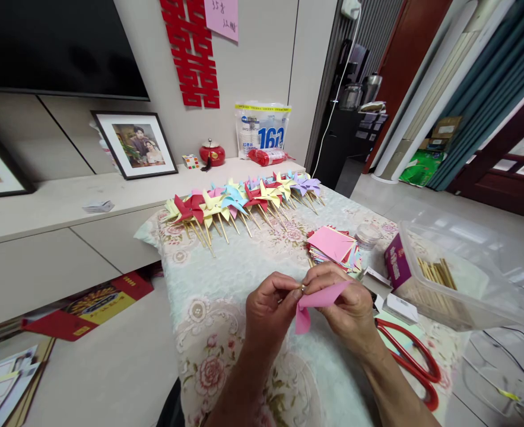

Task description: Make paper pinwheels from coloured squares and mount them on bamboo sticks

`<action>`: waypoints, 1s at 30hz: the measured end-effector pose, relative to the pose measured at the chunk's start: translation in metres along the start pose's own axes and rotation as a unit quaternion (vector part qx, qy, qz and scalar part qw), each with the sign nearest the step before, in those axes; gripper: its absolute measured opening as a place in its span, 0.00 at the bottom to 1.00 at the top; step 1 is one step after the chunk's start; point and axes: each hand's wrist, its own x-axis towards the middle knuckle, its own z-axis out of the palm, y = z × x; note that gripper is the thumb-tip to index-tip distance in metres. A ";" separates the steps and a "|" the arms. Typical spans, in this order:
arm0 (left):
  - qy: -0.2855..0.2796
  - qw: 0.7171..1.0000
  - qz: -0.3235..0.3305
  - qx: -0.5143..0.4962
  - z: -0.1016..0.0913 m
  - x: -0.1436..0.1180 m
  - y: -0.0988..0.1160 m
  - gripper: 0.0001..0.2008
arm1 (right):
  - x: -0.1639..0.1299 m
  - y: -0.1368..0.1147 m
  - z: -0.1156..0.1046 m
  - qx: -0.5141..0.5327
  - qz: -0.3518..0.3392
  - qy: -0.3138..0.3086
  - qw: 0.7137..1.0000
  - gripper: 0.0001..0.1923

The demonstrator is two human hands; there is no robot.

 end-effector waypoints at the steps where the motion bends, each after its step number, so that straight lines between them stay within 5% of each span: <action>1: 0.000 1.000 0.005 0.006 0.000 0.000 -0.001 0.08 | 0.000 0.000 0.000 0.001 0.001 -0.001 1.000 0.07; 12: 0.013 0.992 0.076 0.095 -0.003 -0.002 -0.003 0.03 | -0.001 0.003 -0.001 0.007 -0.002 -0.009 1.000 0.05; 30: -0.053 0.960 0.184 0.204 -0.015 0.001 -0.011 0.04 | -0.003 0.010 0.004 0.007 -0.020 0.006 1.000 0.09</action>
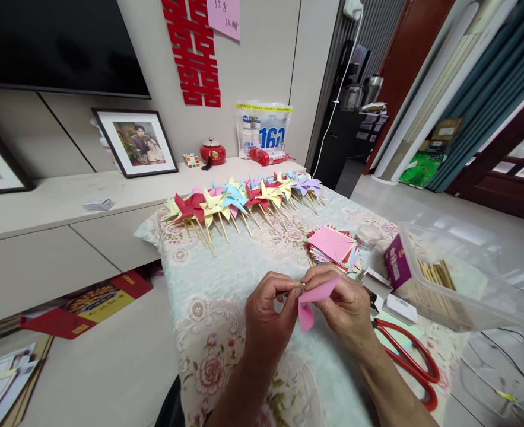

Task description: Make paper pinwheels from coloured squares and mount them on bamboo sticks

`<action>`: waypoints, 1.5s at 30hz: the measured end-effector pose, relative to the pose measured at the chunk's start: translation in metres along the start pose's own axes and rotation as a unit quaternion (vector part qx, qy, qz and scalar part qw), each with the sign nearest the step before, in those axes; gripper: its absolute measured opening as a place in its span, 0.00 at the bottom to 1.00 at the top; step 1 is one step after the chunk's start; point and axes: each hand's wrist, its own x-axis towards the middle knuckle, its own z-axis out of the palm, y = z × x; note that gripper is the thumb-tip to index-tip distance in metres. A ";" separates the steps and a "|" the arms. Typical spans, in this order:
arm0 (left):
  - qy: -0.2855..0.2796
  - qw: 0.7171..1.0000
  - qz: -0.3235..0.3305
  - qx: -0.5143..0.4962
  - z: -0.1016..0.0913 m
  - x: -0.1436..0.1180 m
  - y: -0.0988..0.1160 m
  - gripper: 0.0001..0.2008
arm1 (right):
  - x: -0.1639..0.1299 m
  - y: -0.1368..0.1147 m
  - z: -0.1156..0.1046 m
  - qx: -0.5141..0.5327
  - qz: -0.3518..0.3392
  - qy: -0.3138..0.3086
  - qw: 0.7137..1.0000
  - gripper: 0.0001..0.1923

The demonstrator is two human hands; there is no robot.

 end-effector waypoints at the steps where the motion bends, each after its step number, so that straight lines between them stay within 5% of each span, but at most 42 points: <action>1: 0.000 1.000 0.003 0.006 0.000 0.000 0.000 0.04 | 0.000 0.001 0.000 0.004 -0.001 0.002 1.000 0.10; 13: -0.014 0.999 0.018 0.031 -0.002 0.001 0.003 0.02 | 0.001 0.002 0.000 -0.014 -0.053 0.000 0.999 0.09; 45: -0.024 0.997 0.036 0.064 -0.002 0.002 0.012 0.02 | -0.001 0.000 0.004 0.012 -0.036 0.030 0.999 0.11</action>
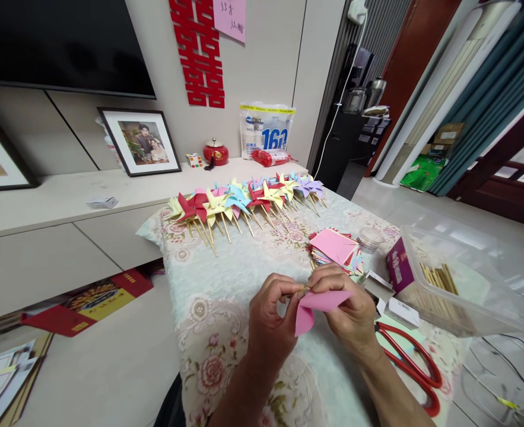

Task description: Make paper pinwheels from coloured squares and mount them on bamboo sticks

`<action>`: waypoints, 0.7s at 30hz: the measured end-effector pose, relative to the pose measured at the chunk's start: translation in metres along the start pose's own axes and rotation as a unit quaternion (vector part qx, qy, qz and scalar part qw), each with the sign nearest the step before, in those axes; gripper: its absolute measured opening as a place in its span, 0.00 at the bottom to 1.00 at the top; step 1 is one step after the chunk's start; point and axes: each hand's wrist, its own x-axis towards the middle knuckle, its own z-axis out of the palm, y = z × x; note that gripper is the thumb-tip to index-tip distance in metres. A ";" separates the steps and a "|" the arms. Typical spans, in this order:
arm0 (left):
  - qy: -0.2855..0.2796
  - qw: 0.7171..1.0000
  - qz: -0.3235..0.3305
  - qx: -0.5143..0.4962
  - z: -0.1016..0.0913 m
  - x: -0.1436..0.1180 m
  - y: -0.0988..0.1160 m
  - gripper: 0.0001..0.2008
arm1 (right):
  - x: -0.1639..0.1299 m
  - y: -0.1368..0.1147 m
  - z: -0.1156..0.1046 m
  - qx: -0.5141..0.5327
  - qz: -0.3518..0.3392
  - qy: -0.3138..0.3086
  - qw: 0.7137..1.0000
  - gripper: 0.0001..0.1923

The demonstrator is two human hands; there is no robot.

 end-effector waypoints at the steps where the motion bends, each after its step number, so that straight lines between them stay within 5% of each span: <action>1: 0.001 1.000 0.002 0.001 0.000 0.000 0.000 0.02 | 0.000 0.000 0.000 0.002 -0.001 0.000 1.000 0.11; 21: 0.022 0.999 0.041 0.016 0.004 -0.002 0.003 0.08 | -0.001 -0.001 0.004 -0.037 -0.015 0.026 0.999 0.10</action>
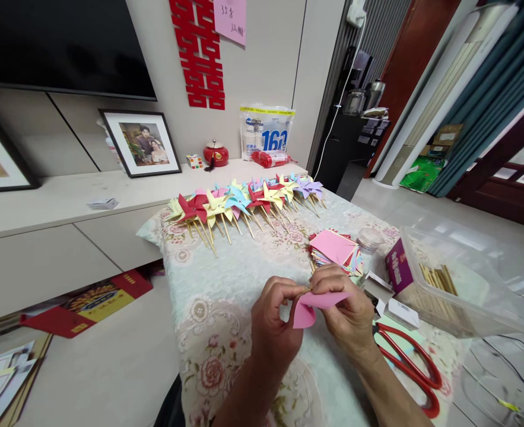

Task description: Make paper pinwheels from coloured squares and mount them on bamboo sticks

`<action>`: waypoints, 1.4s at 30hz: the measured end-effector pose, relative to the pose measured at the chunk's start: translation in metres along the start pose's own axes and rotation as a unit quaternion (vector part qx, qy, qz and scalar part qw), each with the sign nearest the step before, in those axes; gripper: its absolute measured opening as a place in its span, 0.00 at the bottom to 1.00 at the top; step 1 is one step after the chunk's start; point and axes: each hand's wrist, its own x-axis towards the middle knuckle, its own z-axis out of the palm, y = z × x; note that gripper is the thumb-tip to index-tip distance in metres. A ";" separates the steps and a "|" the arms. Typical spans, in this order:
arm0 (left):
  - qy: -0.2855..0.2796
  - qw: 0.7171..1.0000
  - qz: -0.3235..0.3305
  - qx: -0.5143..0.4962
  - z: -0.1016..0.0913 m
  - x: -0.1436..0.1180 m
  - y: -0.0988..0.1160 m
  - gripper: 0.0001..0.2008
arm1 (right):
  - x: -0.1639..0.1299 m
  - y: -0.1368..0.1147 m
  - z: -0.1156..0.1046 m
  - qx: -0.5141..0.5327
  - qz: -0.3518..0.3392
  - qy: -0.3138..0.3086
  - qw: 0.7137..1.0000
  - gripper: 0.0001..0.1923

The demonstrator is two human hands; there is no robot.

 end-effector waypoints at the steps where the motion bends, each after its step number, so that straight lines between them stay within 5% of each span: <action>1: -0.001 1.000 0.008 0.007 0.000 0.000 0.000 0.08 | 0.000 0.000 -0.001 -0.002 -0.003 -0.002 1.000 0.10; 13: -0.025 0.991 0.059 0.114 -0.004 0.000 -0.001 0.08 | 0.007 -0.002 -0.012 -0.067 -0.038 -0.058 0.995 0.09; 29: -0.067 0.990 0.048 0.111 -0.002 -0.001 -0.005 0.09 | 0.009 0.001 -0.018 -0.064 0.008 -0.111 0.992 0.04; 35: -0.082 0.990 0.013 0.117 0.000 -0.001 -0.007 0.09 | 0.005 0.012 -0.019 -0.003 0.097 -0.107 0.990 0.02; 42: -0.122 0.984 -0.127 0.043 -0.001 -0.001 -0.009 0.08 | 0.001 0.022 -0.022 0.075 0.225 -0.119 0.964 0.06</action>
